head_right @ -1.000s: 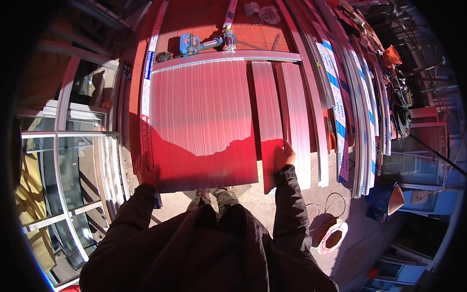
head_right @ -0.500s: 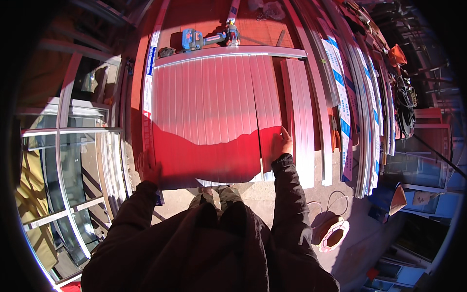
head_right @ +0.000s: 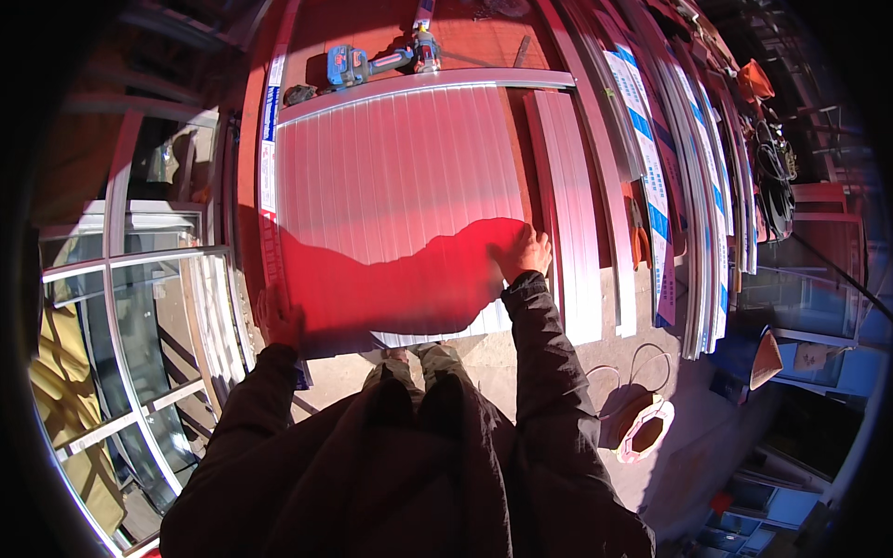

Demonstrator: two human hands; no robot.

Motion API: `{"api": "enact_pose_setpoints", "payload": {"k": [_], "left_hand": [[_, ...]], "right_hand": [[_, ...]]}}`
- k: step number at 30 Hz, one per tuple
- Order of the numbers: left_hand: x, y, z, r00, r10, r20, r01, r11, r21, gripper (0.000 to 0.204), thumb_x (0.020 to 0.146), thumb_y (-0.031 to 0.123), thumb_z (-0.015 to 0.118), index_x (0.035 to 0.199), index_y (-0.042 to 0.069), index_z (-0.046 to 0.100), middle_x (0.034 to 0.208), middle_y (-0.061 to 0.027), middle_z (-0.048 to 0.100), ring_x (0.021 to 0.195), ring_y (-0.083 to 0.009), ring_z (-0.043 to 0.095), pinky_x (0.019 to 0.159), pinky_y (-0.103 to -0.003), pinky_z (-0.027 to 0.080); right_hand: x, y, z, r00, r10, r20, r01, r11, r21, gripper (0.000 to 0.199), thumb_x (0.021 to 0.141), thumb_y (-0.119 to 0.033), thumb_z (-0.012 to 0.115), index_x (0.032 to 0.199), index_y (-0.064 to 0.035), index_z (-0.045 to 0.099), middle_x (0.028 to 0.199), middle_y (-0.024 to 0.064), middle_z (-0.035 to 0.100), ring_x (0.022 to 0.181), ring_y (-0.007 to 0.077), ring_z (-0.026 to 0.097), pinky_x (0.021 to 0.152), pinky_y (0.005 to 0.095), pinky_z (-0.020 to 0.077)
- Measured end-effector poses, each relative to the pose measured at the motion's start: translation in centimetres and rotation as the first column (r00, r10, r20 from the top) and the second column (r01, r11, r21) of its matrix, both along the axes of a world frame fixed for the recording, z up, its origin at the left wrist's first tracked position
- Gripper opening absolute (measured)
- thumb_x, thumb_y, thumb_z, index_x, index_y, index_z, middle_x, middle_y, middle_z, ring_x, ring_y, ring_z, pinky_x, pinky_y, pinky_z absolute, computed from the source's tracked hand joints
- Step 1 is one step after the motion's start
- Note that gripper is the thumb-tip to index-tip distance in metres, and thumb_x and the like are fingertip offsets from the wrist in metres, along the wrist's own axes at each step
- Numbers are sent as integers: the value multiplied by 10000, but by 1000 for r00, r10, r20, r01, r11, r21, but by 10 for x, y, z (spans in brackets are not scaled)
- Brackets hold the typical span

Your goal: The person selects and stacks aluminum profiles on a green workbench, then moves to a red workbench to peel protective film from a profile. They carry a profile to a chop saw and cut it, then place the cut piece aside.

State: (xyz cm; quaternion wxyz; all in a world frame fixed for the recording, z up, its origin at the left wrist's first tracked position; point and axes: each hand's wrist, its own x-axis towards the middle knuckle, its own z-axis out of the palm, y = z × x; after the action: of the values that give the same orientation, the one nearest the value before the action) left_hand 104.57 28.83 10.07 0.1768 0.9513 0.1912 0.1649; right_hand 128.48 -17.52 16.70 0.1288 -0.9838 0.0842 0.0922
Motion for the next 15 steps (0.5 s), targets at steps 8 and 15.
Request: {"api": "enact_pose_setpoints", "payload": {"k": [8, 15], "left_hand": [[-1, 4, 5, 999, -22, -39, 21, 999, -38, 749, 765, 343, 739, 1422, 84, 489, 1370, -218, 544, 1309, -426, 461, 1115, -534, 337], [-3, 8, -5, 996, -2, -90, -2, 999, -44, 772, 781, 403, 716, 1444, 90, 473, 1405, -219, 515, 1340, -417, 432, 1129, -535, 327]], "right_hand": [[-5, -26, 17, 956, 23, 291, -22, 1000, -7, 919, 654, -478, 835, 1401, -82, 476, 1341, 190, 522, 1267, 370, 469, 1076, 508, 363], [-36, -92, 30, 969, -241, 57, 247, 951, -183, 1255, 557, -506, 884, 1564, -172, 212, 1534, 193, 336, 1415, 376, 307, 1136, 547, 247]]}}
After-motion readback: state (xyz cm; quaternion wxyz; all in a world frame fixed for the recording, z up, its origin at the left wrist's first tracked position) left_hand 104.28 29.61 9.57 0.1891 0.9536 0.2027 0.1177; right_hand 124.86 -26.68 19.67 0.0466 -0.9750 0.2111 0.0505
